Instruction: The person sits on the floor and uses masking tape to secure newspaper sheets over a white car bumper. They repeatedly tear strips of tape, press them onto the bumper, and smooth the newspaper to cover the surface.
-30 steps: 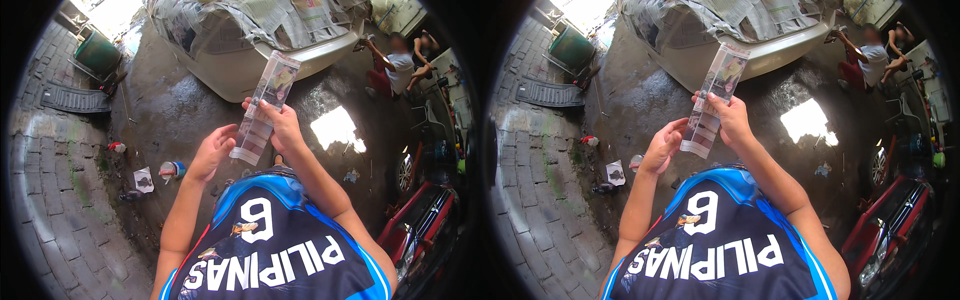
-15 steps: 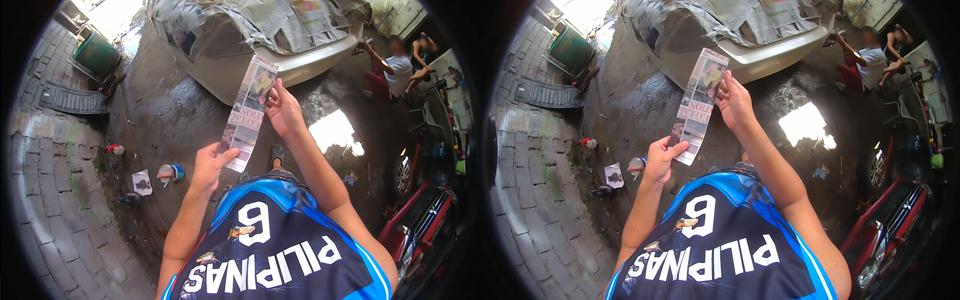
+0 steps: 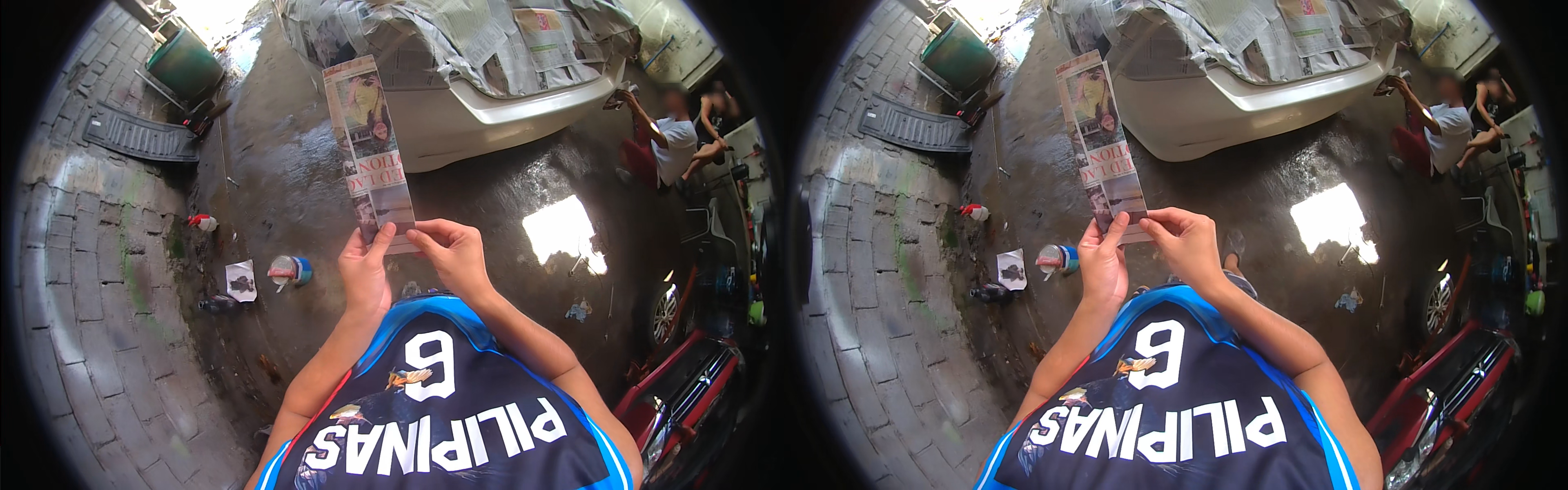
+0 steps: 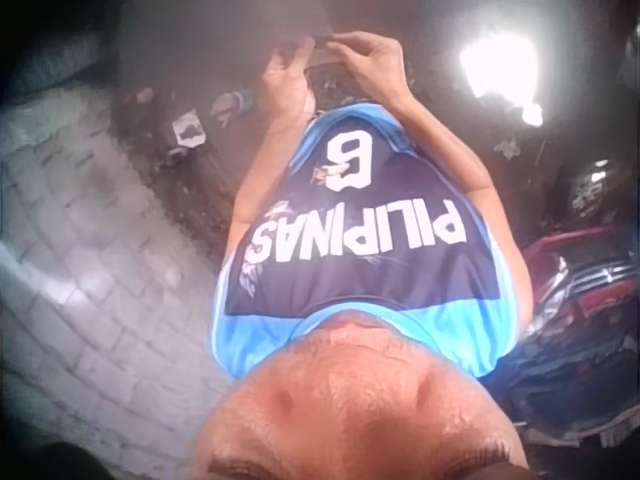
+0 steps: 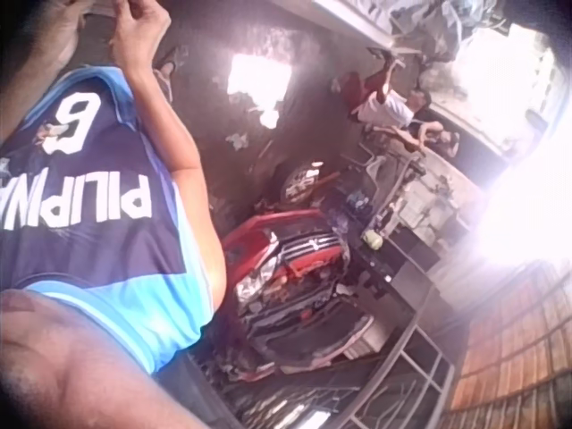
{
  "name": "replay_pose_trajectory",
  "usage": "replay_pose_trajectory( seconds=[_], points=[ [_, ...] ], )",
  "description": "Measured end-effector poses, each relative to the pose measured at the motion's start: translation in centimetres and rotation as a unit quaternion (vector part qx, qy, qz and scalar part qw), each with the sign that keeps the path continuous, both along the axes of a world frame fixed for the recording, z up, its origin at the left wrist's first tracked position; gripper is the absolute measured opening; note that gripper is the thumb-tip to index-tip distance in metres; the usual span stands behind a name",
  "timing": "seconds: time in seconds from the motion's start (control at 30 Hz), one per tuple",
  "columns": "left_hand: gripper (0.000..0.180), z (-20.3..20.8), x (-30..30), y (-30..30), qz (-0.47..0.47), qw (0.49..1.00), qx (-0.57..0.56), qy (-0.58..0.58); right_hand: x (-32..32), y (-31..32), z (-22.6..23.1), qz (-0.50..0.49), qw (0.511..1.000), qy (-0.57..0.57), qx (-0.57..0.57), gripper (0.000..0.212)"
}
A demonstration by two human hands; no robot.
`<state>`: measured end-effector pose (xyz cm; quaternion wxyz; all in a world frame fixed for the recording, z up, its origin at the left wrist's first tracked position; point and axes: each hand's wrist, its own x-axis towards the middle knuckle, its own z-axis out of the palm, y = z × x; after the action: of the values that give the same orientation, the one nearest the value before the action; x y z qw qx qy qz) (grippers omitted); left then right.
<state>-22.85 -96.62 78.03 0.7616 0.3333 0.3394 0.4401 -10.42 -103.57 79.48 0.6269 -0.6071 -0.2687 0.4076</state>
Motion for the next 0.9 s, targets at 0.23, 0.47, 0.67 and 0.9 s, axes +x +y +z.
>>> replay_pose_trajectory(
  seconds=[0.23, 0.47, 0.67, 0.9],
  points=[
    [0.019, 0.9, -1.5, 2.2, -0.036, 0.994, -0.075, -0.076, 1.2, -1.3, 0.5, 0.081, 0.995, -0.008, -0.055, 0.021],
    [0.019, 0.7, -1.4, 2.8, 0.016, 0.995, -0.088, -0.044, 1.1, -1.8, -0.1, 0.121, 0.990, 0.020, -0.067, 0.023],
    [0.023, 0.6, -1.8, 2.8, -0.025, 0.999, -0.032, -0.013, 0.7, -1.7, -0.1, 0.097, 0.993, 0.051, -0.047, 0.039],
    [0.014, 0.1, -1.9, 1.5, -0.170, 0.984, -0.003, 0.059, 3.5, 2.4, 1.3, 0.039, 0.951, 0.305, 0.042, 0.041]
  ],
)
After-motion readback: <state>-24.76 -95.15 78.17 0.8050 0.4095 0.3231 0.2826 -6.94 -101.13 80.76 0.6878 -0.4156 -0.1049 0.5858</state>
